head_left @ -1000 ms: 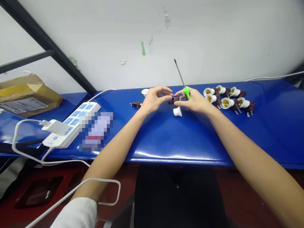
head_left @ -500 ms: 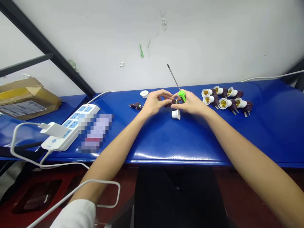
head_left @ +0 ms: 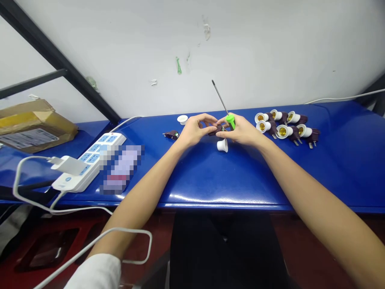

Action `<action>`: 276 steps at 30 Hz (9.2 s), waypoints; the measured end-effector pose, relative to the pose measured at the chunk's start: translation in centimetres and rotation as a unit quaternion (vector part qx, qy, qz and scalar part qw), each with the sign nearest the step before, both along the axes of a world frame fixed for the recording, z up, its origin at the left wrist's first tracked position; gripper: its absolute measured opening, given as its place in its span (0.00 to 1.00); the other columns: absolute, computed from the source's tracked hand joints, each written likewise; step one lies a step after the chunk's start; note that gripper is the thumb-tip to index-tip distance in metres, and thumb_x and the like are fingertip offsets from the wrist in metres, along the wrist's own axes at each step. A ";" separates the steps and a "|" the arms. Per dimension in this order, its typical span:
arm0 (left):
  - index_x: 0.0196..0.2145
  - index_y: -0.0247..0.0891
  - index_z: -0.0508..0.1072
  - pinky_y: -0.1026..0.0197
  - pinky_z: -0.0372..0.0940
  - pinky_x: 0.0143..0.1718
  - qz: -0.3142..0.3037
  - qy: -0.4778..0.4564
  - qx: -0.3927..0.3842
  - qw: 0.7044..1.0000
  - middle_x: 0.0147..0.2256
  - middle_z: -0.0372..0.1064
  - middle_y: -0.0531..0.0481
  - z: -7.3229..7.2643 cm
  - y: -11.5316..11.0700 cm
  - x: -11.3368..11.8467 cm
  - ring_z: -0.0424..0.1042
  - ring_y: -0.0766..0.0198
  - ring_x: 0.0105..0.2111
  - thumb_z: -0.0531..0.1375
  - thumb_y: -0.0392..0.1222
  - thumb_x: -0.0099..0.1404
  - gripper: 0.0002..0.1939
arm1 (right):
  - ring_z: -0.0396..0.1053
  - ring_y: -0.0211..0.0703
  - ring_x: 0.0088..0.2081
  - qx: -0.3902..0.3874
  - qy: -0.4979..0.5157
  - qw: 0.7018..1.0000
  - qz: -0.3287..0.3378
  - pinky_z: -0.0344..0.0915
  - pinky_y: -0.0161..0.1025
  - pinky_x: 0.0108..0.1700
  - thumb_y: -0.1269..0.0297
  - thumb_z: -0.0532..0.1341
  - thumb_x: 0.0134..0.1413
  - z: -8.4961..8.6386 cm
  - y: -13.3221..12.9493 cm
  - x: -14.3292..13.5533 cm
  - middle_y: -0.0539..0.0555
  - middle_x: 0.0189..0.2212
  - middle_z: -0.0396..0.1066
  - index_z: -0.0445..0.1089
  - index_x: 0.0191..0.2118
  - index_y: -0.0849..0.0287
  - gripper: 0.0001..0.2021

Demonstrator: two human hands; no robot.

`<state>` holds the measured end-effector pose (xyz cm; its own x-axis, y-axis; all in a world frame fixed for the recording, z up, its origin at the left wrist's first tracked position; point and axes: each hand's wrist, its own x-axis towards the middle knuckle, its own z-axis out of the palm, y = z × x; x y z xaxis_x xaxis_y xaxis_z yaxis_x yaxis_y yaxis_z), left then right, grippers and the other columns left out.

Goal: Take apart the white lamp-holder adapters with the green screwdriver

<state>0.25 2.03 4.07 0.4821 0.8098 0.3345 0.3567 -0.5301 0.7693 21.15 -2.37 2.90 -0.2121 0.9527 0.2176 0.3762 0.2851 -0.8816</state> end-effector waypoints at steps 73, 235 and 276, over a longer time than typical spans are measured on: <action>0.44 0.35 0.81 0.59 0.66 0.44 -0.042 -0.008 0.025 0.999 0.42 0.82 0.47 -0.1 -0.1 -0.5 0.75 0.64 0.38 0.67 0.35 0.64 0.10 | 0.75 0.48 0.34 -0.039 -0.021 0.999 -0.027 0.69 0.43 0.28 0.53 0.74 0.46 -0.1 -0.3 0.3 0.58 0.45 0.81 0.77 0.50 0.56 0.25; 0.44 0.37 0.78 0.60 0.68 0.37 -0.104 -0.313 -0.368 0.869 0.40 0.80 0.44 -0.5 -3.0 3.2 0.79 0.59 0.38 0.65 0.56 0.71 0.18 | 0.60 0.33 0.27 -0.013 0.254 0.965 -0.063 0.60 0.36 0.24 0.40 0.79 0.32 3.0 -1.0 0.0 0.47 0.36 0.74 0.49 0.32 0.51 0.39; 0.31 0.40 0.68 0.59 0.58 0.29 0.008 -0.404 -0.363 0.840 0.29 0.64 0.51 0.9 -1.7 0.3 0.59 0.67 0.24 0.58 0.56 0.75 0.20 | 0.57 0.36 0.21 -0.055 0.074 0.994 -0.059 0.48 0.38 0.19 0.40 0.73 0.49 5.4 -4.4 5.2 0.56 0.29 0.75 0.83 0.37 0.50 0.19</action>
<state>0.52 0.38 5.01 0.3228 0.9458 -0.0365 -0.4344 0.1823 0.8821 26.36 -6.78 8.25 -0.0709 0.9888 0.1311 0.2645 0.1453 -0.9534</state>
